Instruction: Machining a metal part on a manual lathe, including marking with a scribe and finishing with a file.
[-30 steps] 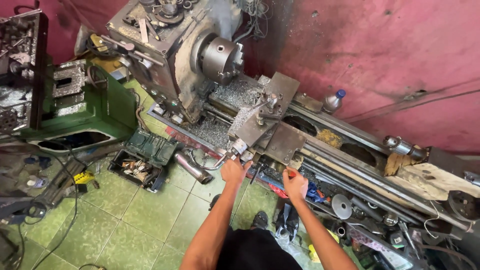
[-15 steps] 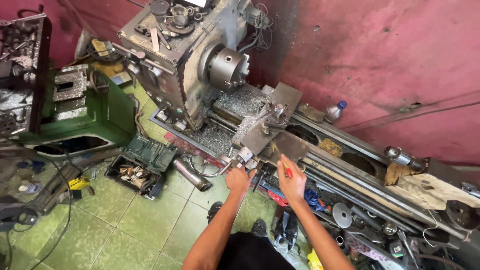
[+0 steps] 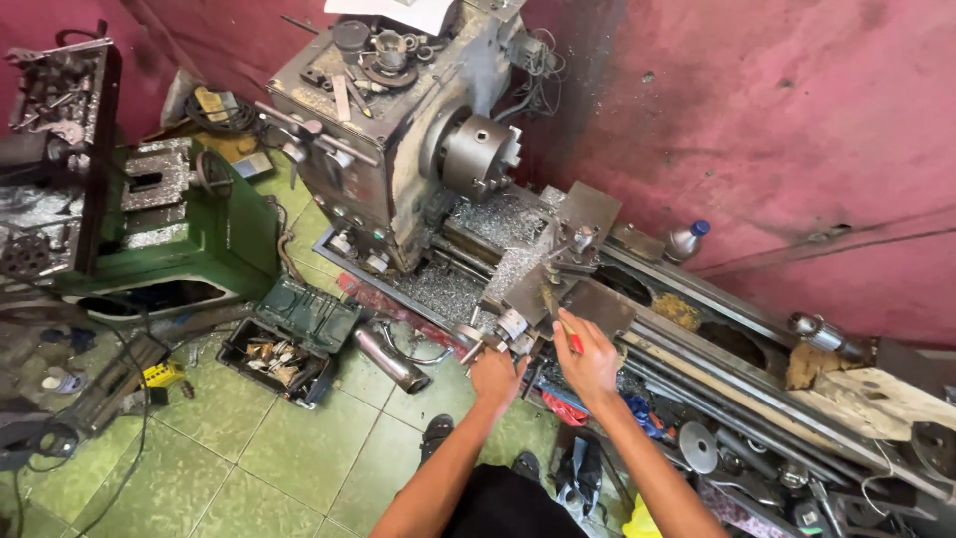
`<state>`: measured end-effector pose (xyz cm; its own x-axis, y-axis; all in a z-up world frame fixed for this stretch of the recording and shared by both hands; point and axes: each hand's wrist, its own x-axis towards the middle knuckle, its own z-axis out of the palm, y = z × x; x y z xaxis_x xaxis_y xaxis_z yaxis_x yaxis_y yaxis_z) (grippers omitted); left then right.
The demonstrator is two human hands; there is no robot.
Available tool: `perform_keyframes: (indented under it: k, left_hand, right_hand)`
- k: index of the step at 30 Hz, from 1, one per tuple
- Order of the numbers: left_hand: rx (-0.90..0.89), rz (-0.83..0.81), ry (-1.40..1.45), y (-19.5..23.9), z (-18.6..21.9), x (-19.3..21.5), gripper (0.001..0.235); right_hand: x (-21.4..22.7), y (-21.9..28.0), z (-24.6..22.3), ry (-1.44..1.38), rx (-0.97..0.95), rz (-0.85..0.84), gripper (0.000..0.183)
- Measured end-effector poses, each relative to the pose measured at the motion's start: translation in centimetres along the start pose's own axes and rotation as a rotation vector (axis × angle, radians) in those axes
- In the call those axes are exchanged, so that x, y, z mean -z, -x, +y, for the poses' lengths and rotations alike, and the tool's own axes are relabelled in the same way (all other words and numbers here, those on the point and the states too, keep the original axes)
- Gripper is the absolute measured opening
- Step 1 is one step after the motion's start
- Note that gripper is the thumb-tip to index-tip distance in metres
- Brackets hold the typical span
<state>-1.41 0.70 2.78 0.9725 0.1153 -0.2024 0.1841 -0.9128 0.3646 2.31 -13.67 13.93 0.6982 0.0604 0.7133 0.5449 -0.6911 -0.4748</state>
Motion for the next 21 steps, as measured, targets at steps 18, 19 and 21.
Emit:
perform_keyframes:
  k: [18,19,21]
  left_hand:
    - [-0.035,-0.156,0.273,0.6,-2.7,3.4,0.043]
    - [-0.036,-0.158,0.272,0.6,-3.0,3.4,0.043]
    - [-0.065,-0.205,0.323,0.7,-3.5,3.3,0.044]
  right_hand:
    - [-3.8,0.0,-0.8,0.154,0.012,-0.259,0.020]
    - [-4.0,0.3,-0.7,0.155,0.010,-0.259,0.020]
    - [-4.4,0.9,-0.4,0.157,0.006,-0.282,0.019]
